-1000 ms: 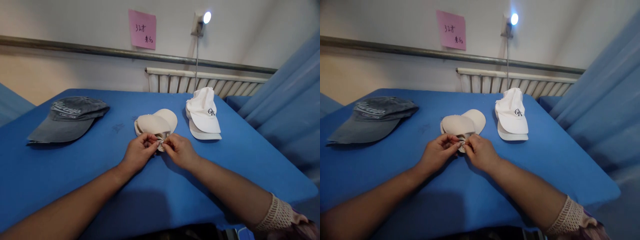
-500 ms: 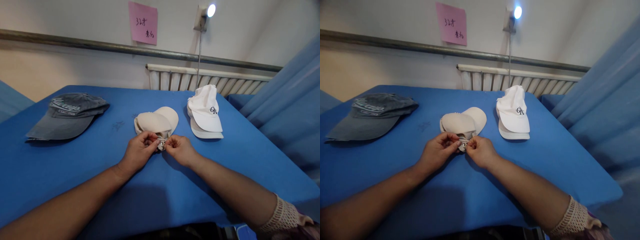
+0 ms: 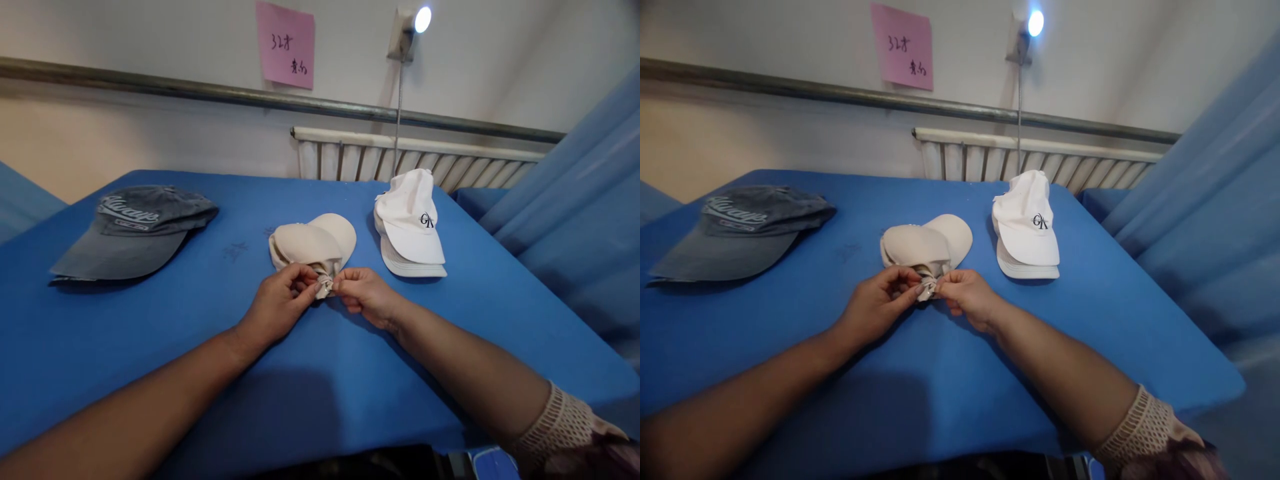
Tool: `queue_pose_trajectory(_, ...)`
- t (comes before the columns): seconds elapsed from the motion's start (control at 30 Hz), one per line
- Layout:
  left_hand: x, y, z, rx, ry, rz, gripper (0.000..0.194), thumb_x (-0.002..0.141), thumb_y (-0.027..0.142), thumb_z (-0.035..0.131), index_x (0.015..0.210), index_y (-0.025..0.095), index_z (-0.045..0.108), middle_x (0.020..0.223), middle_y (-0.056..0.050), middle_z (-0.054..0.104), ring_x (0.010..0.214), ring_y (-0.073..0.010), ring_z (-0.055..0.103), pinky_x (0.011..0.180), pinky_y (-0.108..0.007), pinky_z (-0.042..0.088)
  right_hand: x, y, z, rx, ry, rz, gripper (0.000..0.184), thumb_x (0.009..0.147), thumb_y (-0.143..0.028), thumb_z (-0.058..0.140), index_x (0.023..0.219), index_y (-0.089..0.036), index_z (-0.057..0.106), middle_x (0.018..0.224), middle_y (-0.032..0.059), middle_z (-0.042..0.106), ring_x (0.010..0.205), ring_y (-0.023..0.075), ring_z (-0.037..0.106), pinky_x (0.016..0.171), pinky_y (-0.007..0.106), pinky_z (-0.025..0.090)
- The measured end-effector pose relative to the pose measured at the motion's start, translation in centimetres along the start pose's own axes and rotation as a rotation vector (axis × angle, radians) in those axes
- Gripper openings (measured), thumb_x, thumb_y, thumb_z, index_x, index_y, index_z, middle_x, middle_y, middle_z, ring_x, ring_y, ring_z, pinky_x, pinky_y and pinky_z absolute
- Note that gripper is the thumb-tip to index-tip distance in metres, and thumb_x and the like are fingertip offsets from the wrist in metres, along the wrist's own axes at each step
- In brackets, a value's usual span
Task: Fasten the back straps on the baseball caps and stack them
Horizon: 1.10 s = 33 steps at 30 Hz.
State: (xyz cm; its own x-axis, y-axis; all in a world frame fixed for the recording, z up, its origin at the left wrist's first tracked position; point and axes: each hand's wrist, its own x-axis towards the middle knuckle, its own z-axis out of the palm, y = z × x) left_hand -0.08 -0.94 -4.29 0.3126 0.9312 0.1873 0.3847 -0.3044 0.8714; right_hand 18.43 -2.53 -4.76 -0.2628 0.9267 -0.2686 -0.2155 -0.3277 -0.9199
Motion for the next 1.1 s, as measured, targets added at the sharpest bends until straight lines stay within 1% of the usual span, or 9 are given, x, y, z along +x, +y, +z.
queue_pose_trajectory(0.13, 0.0, 0.0, -0.3, 0.058, -0.041, 0.065, 0.022, 0.084, 0.036, 0.064, 0.097, 0.018, 0.067, 0.085, -0.005, 0.071, 0.074, -0.017, 0.067, 0.066, -0.028, 0.055, 0.0, 0.0, -0.4, 0.068, -0.094, 0.035, 0.029, 0.062, -0.035, 0.079, 0.069, -0.018, 0.057, 0.053, -0.0086, 0.043, 0.044, 0.0034, 0.023, 0.041, 0.02, 0.014)
queue_pose_trajectory(0.27, 0.0, 0.1, -0.7, 0.14, -0.092, 0.144, 0.022, 0.087, 0.033, 0.06, 0.102, 0.019, 0.068, 0.09, -0.005, 0.068, 0.075, -0.0159, 0.064, 0.066, -0.027, 0.052, 0.2, 0.0, -0.6, 0.011, -0.088, 0.001, 0.029, 0.064, -0.036, 0.078, 0.068, -0.019, 0.056, 0.052, -0.0097, 0.041, 0.043, 0.0036, 0.024, 0.041, 0.021, 0.016)
queue_pose_trajectory(0.4, 0.0, 0.4, -1.1, 0.217, -0.127, 0.216, 0.026, 0.087, 0.029, 0.061, 0.111, 0.02, 0.067, 0.1, -0.006, 0.065, 0.078, -0.0155, 0.063, 0.071, -0.028, 0.053, 0.3, 0.1, -0.7, -0.179, -0.001, -0.166, 0.025, 0.067, -0.036, 0.074, 0.068, -0.019, 0.056, 0.055, -0.0079, 0.047, 0.046, 0.0051, 0.033, 0.044, 0.021, 0.025)
queue_pose_trajectory(0.57, -0.1, 0.5, -1.4, 0.266, -0.124, 0.318, 0.04, 0.088, 0.028, 0.059, 0.128, 0.023, 0.057, 0.135, -0.01, 0.057, 0.115, -0.0233, 0.058, 0.091, -0.035, 0.051, -0.4, 0.3, -0.5, -0.395, 0.036, -0.404, 0.013, 0.073, -0.028, 0.065, 0.073, -0.02, 0.056, 0.057, -0.0071, 0.049, 0.052, 0.0081, 0.042, 0.05, 0.022, 0.034)
queue_pose_trajectory(0.63, -0.1, 0.4, -1.5, 0.276, -0.172, 0.329, 0.041, 0.088, 0.028, 0.059, 0.129, 0.023, 0.057, 0.129, -0.009, 0.062, 0.11, -0.0226, 0.061, 0.09, -0.034, 0.051, -0.8, 0.3, -0.6, -0.48, 0.015, -0.445, 0.009, 0.075, -0.025, 0.063, 0.074, -0.02, 0.055, 0.057, -0.0072, 0.048, 0.05, 0.0081, 0.041, 0.05, 0.022, 0.034)
queue_pose_trajectory(0.8, 0.0, 0.2, -1.5, 0.26, -0.208, 0.239, 0.025, 0.087, 0.032, 0.062, 0.108, 0.021, 0.068, 0.09, -0.003, 0.071, 0.069, -0.0145, 0.06, 0.064, -0.026, 0.047, -1.2, 0.0, -0.9, -0.707, 0.006, -0.597, 0.003, 0.08, -0.019, 0.061, 0.079, -0.02, 0.058, 0.063, -0.0054, 0.051, 0.054, 0.0082, 0.044, 0.052, 0.021, 0.036)
queue_pose_trajectory(0.9, 0.1, 0.2, -1.5, 0.209, -0.198, 0.213, 0.025, 0.087, 0.032, 0.062, 0.107, 0.02, 0.069, 0.088, -0.003, 0.07, 0.068, -0.0142, 0.059, 0.062, -0.025, 0.045, -1.0, -0.2, -1.2, -0.708, 0.063, -0.686, 0.013, 0.083, -0.019, 0.061, 0.096, -0.019, 0.06, 0.074, -0.0032, 0.054, 0.056, 0.0082, 0.047, 0.053, 0.022, 0.04)
queue_pose_trajectory(1.0, 0.1, 0.2, -1.6, 0.188, -0.174, 0.209, 0.026, 0.086, 0.03, 0.063, 0.108, 0.02, 0.068, 0.09, -0.003, 0.07, 0.068, -0.0142, 0.059, 0.062, -0.025, 0.045, -0.7, 0.0, -1.4, -0.702, 0.028, -0.648, 0.03, 0.083, -0.019, 0.062, 0.112, -0.019, 0.058, 0.074, -0.0039, 0.055, 0.057, 0.0089, 0.05, 0.053, 0.021, 0.04)
queue_pose_trajectory(1.1, -0.2, 0.3, -1.6, 0.235, -0.123, 0.226, 0.019, 0.085, 0.029, 0.064, 0.101, 0.019, 0.067, 0.081, -0.001, 0.067, 0.063, -0.0133, 0.057, 0.057, -0.024, 0.044, -0.5, 0.3, -1.4, -0.713, -0.021, -0.592, 0.02, 0.084, -0.022, 0.064, 0.103, -0.02, 0.058, 0.062, -0.0073, 0.05, 0.051, 0.0089, 0.046, 0.049, 0.02, 0.036)
